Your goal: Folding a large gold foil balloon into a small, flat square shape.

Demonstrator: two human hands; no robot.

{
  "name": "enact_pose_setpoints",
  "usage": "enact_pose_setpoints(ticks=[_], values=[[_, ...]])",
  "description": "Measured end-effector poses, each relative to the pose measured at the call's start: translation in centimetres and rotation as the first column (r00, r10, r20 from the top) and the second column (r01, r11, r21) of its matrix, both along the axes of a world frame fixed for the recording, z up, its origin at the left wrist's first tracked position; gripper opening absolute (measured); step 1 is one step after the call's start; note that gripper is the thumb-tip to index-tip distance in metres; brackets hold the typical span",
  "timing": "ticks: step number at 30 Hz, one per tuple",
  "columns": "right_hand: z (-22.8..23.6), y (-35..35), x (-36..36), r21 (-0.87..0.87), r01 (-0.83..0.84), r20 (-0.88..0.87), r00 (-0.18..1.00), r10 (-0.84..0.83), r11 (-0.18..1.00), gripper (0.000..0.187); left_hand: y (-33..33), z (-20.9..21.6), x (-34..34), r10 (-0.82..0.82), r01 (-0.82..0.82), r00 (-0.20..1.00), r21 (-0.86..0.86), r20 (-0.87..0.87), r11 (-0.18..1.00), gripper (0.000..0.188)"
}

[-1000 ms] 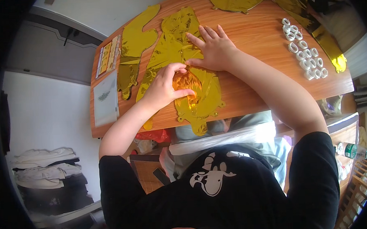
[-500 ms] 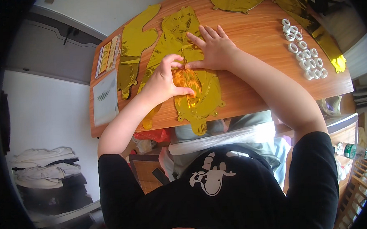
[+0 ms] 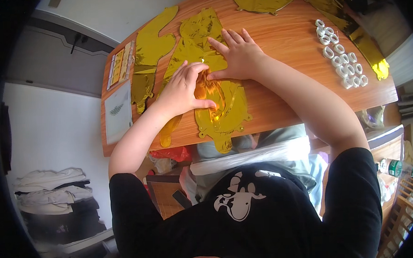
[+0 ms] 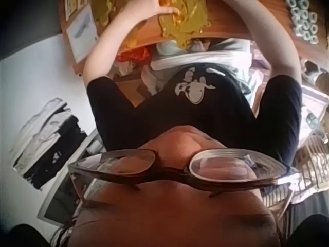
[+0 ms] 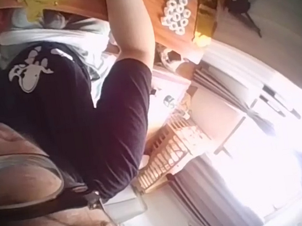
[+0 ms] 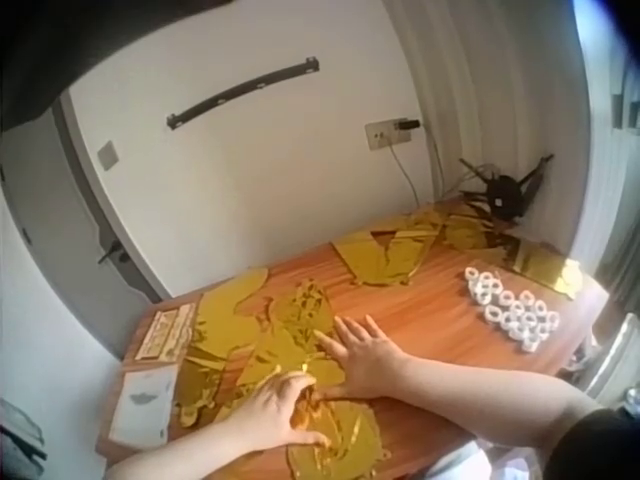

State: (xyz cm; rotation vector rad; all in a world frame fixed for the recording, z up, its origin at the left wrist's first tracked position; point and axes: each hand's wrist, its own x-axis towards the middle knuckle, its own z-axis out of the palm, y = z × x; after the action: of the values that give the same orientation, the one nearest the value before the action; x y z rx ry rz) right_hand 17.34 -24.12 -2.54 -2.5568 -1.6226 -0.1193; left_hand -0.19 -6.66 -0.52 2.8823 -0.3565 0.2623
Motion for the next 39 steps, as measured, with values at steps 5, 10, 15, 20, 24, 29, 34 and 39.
enact_pose_setpoints(ticks=[5,10,15,20,24,29,34,39], values=[[0.0,0.0,-0.1,0.015,-0.003,-0.008,1.000,0.003,1.000,0.116,-0.1,0.7,0.2,-0.015,0.018,0.999,0.078,-0.036,0.997,0.106],[0.0,0.0,-0.1,0.018,-0.001,-0.006,1.000,0.001,1.000,0.115,-0.2,0.7,-0.1,-0.026,0.031,0.998,0.094,-0.054,0.995,0.109],[-0.1,-0.1,-0.1,0.016,0.008,-0.007,1.000,-0.008,1.000,0.115,-0.8,1.1,-0.5,-0.018,0.027,0.997,0.128,-0.073,0.991,0.113],[-0.3,-0.1,-0.1,0.019,0.006,-0.002,1.000,-0.006,1.000,0.114,-1.1,0.9,-0.7,-0.006,0.015,0.998,0.138,-0.070,0.990,0.116],[0.1,0.2,0.0,-0.020,0.002,-0.005,1.000,-0.002,1.000,0.120,-1.2,1.3,-1.0,-0.011,0.021,0.996,0.109,-0.089,0.994,0.120],[0.0,0.0,0.2,-0.033,0.001,-0.002,1.000,-0.001,0.999,0.120,-2.1,2.0,-1.0,0.026,0.002,0.985,0.165,-0.173,0.986,0.140],[0.1,0.0,0.0,-0.044,0.006,-0.011,1.000,-0.006,0.999,0.121,-1.2,1.1,-1.1,-0.028,0.026,0.994,-0.019,-0.104,0.999,0.140],[0.1,0.3,-0.5,0.013,-0.007,-0.004,1.000,0.007,1.000,0.119,2.2,2.5,-4.7,0.268,-0.267,0.963,-0.309,-0.039,0.913,0.086]])
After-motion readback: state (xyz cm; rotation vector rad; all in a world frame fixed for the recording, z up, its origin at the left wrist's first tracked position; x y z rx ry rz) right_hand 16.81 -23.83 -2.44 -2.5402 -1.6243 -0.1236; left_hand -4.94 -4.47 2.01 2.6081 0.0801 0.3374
